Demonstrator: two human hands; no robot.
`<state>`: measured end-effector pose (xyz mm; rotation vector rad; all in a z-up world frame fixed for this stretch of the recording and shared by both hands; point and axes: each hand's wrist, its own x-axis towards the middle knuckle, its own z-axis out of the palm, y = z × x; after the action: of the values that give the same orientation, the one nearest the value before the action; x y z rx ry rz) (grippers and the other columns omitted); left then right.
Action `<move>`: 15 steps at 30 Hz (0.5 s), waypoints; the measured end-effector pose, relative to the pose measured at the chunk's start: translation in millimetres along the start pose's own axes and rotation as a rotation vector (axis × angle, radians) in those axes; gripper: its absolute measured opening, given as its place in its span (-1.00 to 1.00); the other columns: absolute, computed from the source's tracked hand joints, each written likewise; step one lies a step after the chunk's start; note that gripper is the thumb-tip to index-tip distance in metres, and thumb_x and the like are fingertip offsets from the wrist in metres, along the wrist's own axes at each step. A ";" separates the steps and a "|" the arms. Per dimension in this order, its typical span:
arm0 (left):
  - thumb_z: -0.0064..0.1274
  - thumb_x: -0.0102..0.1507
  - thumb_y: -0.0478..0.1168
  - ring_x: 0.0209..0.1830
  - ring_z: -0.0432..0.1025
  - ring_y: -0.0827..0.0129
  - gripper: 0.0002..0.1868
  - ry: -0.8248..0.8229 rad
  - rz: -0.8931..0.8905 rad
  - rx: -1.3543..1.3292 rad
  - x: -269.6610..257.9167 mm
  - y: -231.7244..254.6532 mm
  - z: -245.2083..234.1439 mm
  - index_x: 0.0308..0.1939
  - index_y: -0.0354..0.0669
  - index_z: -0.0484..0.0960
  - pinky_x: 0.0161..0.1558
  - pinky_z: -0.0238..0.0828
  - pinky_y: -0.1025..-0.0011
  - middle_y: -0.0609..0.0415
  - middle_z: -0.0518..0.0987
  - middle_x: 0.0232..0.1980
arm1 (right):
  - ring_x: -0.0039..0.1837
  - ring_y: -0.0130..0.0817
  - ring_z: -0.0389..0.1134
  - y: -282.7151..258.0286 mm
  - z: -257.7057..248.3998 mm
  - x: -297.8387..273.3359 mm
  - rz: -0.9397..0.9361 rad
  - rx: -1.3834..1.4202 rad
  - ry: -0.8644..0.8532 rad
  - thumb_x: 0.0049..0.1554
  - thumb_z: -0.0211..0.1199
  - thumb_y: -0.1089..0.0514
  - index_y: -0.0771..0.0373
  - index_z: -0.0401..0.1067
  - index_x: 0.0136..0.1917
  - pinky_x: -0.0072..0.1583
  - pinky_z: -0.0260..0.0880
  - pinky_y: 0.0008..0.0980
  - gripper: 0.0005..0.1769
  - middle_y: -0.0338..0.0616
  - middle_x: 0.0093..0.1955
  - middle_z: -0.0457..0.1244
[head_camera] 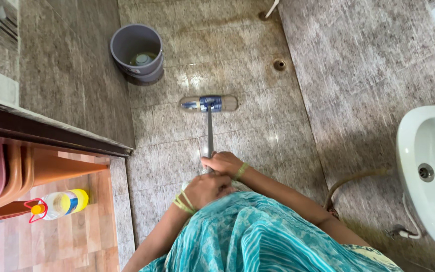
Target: The person mops a tiled bathroom floor using a blue flat mop. They move the mop back and forth across the floor, covering the area near a grey bucket and a white sink.
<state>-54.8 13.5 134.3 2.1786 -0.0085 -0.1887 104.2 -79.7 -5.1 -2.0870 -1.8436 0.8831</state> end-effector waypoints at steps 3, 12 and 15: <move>0.00 0.32 0.06 -0.16 0.56 -0.04 -0.66 -0.090 0.035 -0.011 -1.8 34.0 -16.2 -0.16 -0.12 0.64 -0.07 0.47 0.04 -0.13 0.64 -0.18 | -0.22 -0.02 0.40 -26.5 -28.7 -32.8 -0.061 0.090 -0.009 0.16 0.06 -0.08 0.03 0.33 0.04 -0.16 0.36 -0.05 -0.76 -0.03 -0.26 0.31; -0.07 0.31 0.06 -0.05 0.55 -0.04 -0.62 -0.087 0.081 0.020 27.0 21.6 5.7 -0.11 -0.10 0.72 0.05 0.42 0.05 -0.14 0.68 -0.11 | -0.18 0.00 0.40 -28.8 -33.2 -53.2 0.042 0.231 0.211 0.11 0.13 -0.21 0.01 0.29 -0.03 -0.15 0.38 -0.08 -0.67 -0.06 0.01 0.24; -0.08 0.31 0.07 -0.02 0.54 -0.04 -0.60 -0.151 0.033 0.085 51.3 -17.3 30.2 -0.07 -0.09 0.73 0.07 0.42 0.05 -0.15 0.67 -0.07 | -0.09 -0.08 0.43 11.7 -11.3 -35.9 0.149 0.243 0.128 0.11 0.13 -0.21 0.00 0.29 -0.02 -0.08 0.38 -0.12 -0.68 -0.09 0.07 0.25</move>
<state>-9.5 -4.9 96.3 2.2426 -0.1402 -0.3384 119.1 -113.8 8.0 -2.0935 -1.4544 0.9326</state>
